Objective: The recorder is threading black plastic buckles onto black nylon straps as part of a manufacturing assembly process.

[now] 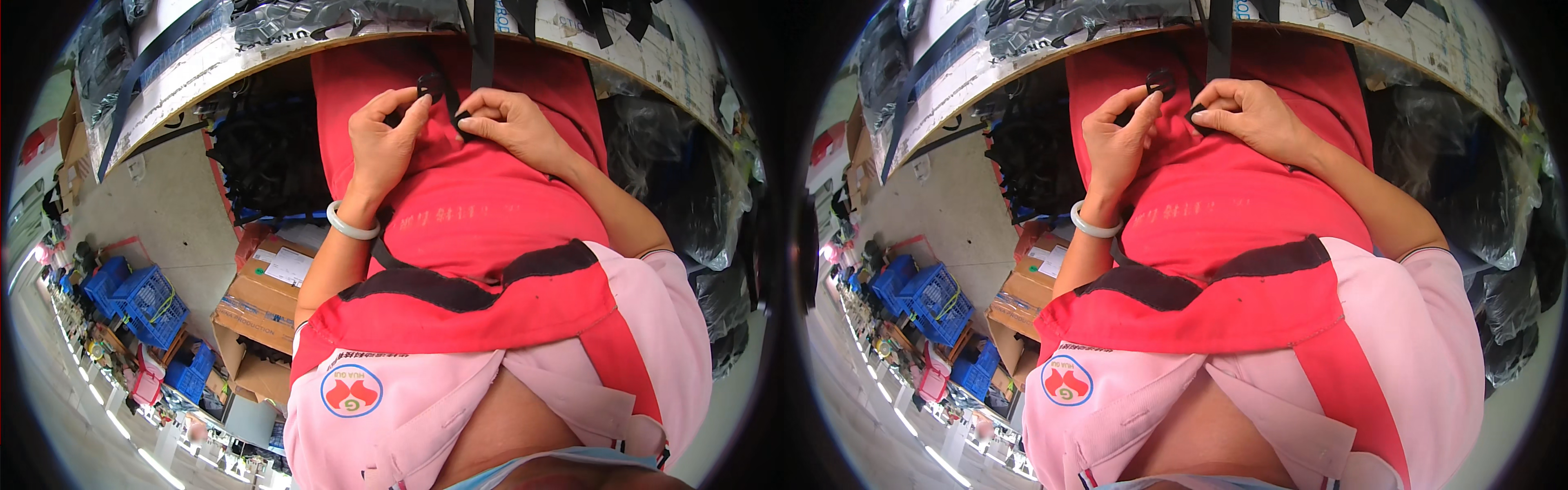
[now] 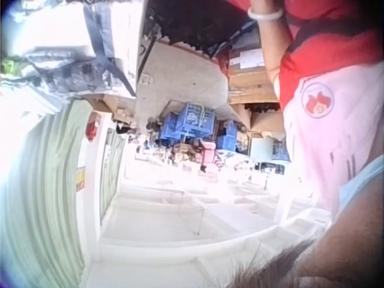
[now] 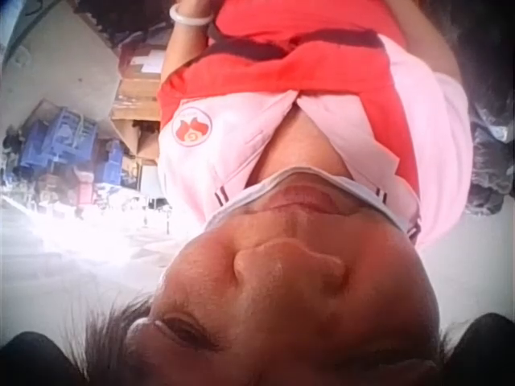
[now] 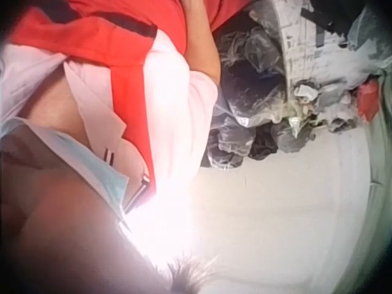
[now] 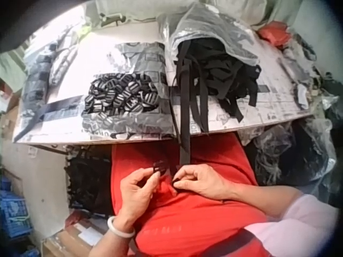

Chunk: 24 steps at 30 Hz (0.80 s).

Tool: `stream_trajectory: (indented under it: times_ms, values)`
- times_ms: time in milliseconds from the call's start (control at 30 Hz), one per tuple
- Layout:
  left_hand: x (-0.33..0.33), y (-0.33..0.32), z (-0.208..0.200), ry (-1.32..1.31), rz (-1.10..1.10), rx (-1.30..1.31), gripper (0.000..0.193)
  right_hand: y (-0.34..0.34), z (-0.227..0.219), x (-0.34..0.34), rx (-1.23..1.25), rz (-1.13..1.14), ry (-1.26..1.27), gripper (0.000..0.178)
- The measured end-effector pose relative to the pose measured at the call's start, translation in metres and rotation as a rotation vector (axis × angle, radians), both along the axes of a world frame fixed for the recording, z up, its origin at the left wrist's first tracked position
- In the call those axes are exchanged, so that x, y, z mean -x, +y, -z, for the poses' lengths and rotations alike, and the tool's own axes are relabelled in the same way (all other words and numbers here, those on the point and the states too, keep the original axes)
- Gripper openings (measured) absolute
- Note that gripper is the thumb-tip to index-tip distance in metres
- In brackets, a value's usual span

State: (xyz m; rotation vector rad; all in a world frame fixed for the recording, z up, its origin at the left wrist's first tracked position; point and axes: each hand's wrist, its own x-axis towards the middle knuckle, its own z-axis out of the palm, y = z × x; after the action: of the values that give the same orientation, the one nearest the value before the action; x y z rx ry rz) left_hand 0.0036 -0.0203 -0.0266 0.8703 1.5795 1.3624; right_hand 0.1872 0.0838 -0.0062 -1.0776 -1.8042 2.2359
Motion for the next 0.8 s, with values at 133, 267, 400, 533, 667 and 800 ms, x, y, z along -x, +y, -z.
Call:
stream_trajectory:
  times_ms: [133, 267, 400, 533, 667, 800]
  values:
    - [-0.005, -0.004, -0.003, -0.047, 0.013, 0.02, 0.014, 0.0, -0.015, 0.007, -0.175, 0.117, 0.071, 0.017]
    - [-0.006, -0.004, -0.012, -0.172, 0.0, 0.065, 0.012, 0.004, -0.022, 0.021, 0.139, 0.128, 0.109, 0.018]
    - [-0.008, -0.006, -0.014, -0.202, -0.009, 0.026, 0.012, -0.001, -0.026, 0.022, 0.263, 0.125, 0.053, 0.021]
    - [-0.008, -0.007, -0.008, 0.024, 0.01, -0.057, 0.011, 0.005, -0.018, 0.022, 0.362, 0.153, 0.137, 0.022]
    - [-0.006, -0.002, -0.013, 0.404, 0.021, -0.234, 0.013, 0.007, -0.01, 0.026, 0.421, 0.165, 0.152, 0.023]
    - [-0.008, -0.003, -0.012, 0.418, 0.013, -0.24, 0.013, 0.004, -0.004, 0.03, 0.421, 0.267, 0.184, 0.024]
